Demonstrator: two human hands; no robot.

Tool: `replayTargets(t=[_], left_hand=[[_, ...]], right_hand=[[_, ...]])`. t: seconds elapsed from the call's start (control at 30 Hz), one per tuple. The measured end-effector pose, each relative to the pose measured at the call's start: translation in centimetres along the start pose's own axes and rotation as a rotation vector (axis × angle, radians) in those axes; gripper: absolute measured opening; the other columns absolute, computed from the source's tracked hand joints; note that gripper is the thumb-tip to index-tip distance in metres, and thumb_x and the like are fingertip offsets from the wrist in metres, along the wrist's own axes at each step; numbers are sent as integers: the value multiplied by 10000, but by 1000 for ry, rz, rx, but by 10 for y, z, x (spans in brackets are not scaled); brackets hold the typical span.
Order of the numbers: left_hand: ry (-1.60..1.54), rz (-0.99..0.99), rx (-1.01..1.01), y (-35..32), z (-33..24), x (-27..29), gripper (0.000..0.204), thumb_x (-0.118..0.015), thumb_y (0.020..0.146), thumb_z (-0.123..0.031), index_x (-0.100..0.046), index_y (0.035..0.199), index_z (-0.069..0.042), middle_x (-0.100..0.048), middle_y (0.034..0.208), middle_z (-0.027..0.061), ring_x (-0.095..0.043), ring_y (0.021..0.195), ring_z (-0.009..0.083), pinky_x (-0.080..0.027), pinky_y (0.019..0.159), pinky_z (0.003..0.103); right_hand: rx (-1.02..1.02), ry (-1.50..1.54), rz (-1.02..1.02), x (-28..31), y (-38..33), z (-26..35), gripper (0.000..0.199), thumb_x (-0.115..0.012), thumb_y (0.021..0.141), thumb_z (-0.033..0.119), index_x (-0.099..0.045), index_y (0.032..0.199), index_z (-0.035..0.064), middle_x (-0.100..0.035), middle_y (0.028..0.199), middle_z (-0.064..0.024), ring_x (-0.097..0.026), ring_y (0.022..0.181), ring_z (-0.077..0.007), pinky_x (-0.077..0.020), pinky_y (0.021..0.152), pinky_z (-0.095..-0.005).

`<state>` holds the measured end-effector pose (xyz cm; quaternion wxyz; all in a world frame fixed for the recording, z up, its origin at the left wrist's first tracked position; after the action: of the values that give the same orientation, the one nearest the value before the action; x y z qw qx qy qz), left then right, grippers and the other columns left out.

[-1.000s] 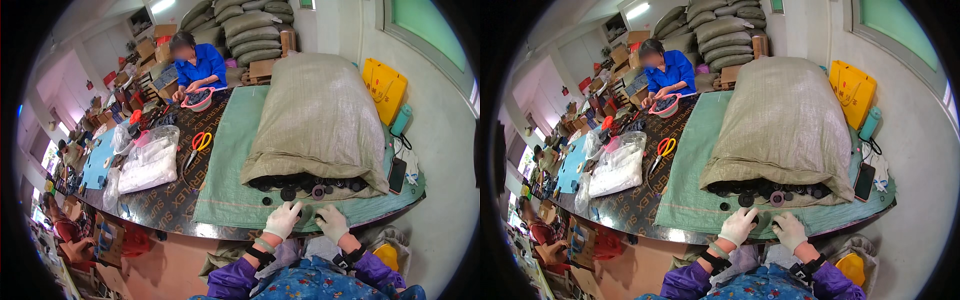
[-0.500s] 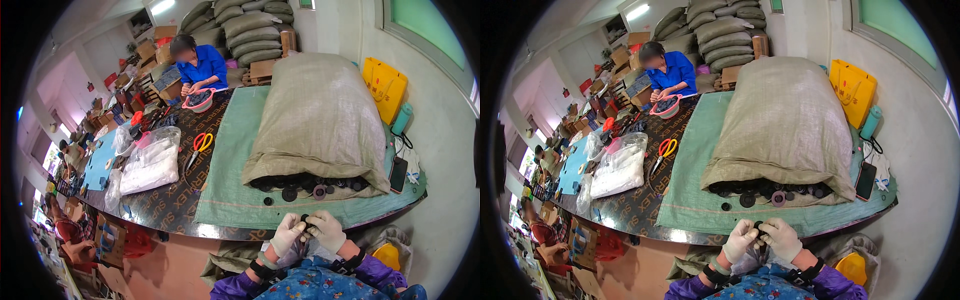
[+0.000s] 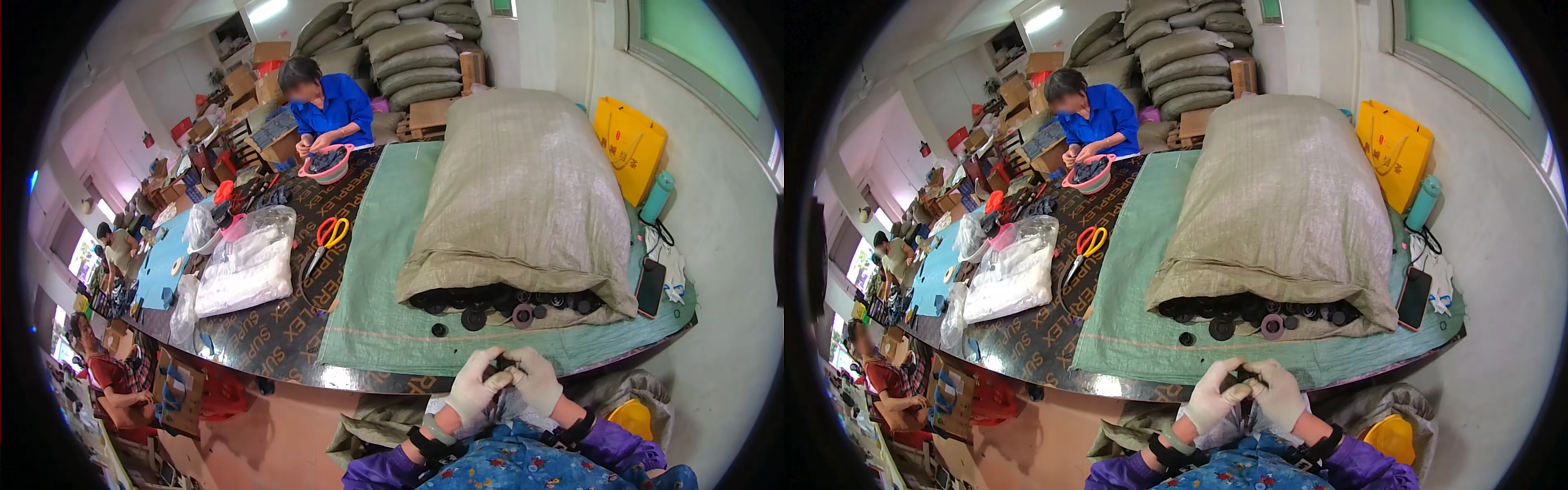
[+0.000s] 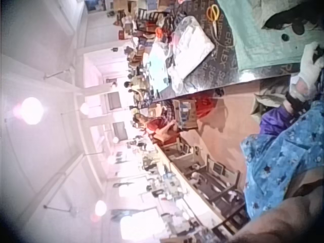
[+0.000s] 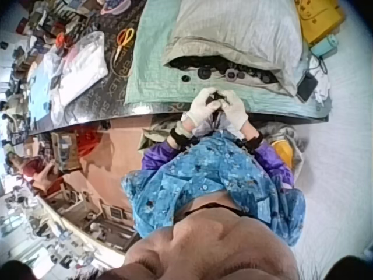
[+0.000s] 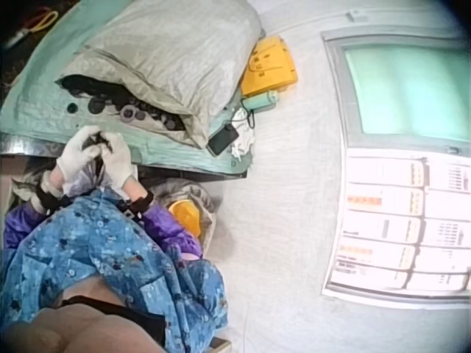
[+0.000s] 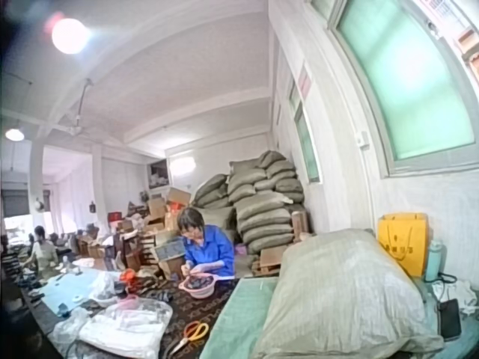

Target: The recorder is assembling small black circular components, likely for fans or similar hardware, by inserting smaller pieces into them.

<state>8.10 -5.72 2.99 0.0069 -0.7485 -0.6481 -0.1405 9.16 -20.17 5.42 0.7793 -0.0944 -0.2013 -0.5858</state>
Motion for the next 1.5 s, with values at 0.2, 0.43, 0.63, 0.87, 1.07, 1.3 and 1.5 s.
replayTargets(t=[0.2, 0.43, 0.63, 0.87, 1.07, 1.3, 1.5], left_hand=[[86, 11, -66, -2, -7, -1, 567, -684, 830, -352, -481, 1256, -38, -548, 1105, 120, -577, 951, 233, -494, 785, 314], [-486, 76, 199, -7, 5, -4, 571, -651, 873, -356, -426, 1271, -14, -575, 913, 46, -533, 755, 99, -459, 673, 238], [-767, 131, 312, -8, 6, 2, 583, -666, 861, -362, -424, 1259, -11, -552, 1033, 63, -545, 855, 104, -468, 704, 245], [287, -134, -194, -4, 4, 28, 494, -636, 891, -309, -436, 1257, -44, -549, 1055, 71, -560, 877, 138, -493, 763, 285], [-650, -315, 214, -14, 27, 63, 260, -500, 914, -39, -447, 1169, -23, -507, 1033, 77, -582, 832, 155, -528, 692, 279], [-369, -531, 285, -12, 29, 103, 105, -434, 928, -44, -529, 952, -6, -530, 924, 58, -547, 729, 119, -486, 617, 237], [-21, -439, 192, 6, 42, 96, 156, -476, 911, -55, -577, 1025, -18, -571, 873, 50, -534, 650, 113, -466, 619, 229]], right_hand=[[-265, 260, 84, -6, -1, -34, 251, -545, 904, 216, -583, 1084, 45, -644, 950, -139, -640, 871, -243, -497, 755, -325], [0, -56, -30, -13, -4, -16, 375, -557, 890, 409, -548, 1079, 85, -633, 939, -164, -624, 868, -349, -504, 738, -390], [222, -194, -78, -14, 4, 17, 345, -547, 911, 358, -560, 1048, 42, -639, 852, -170, -645, 760, -313, -506, 663, -364], [-369, 189, 189, -39, 27, -14, 307, -541, 921, 327, -587, 966, 27, -621, 769, -149, -622, 657, -235, -491, 592, -350], [203, -277, 139, -64, 63, 23, 289, -535, 889, 267, -522, 1129, 107, -569, 1079, -126, -592, 927, -339, -483, 746, -421], [435, -777, 349, -109, 115, 15, 163, -561, 814, 157, -561, 956, 76, -571, 955, -133, -606, 877, -315, -506, 730, -403], [373, -722, 276, -89, 109, 3, 118, -558, 811, 186, -577, 864, 83, -587, 879, -117, -601, 901, -295, -502, 725, -406]])
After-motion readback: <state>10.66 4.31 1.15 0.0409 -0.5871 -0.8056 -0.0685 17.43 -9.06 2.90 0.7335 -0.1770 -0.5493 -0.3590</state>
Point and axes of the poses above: each hand's wrist, its own y-axis towards the middle knuckle, its own x-axis out of the back of the hand, z = x × y, the point moved 5 cm from there along y, towards the middle knuckle
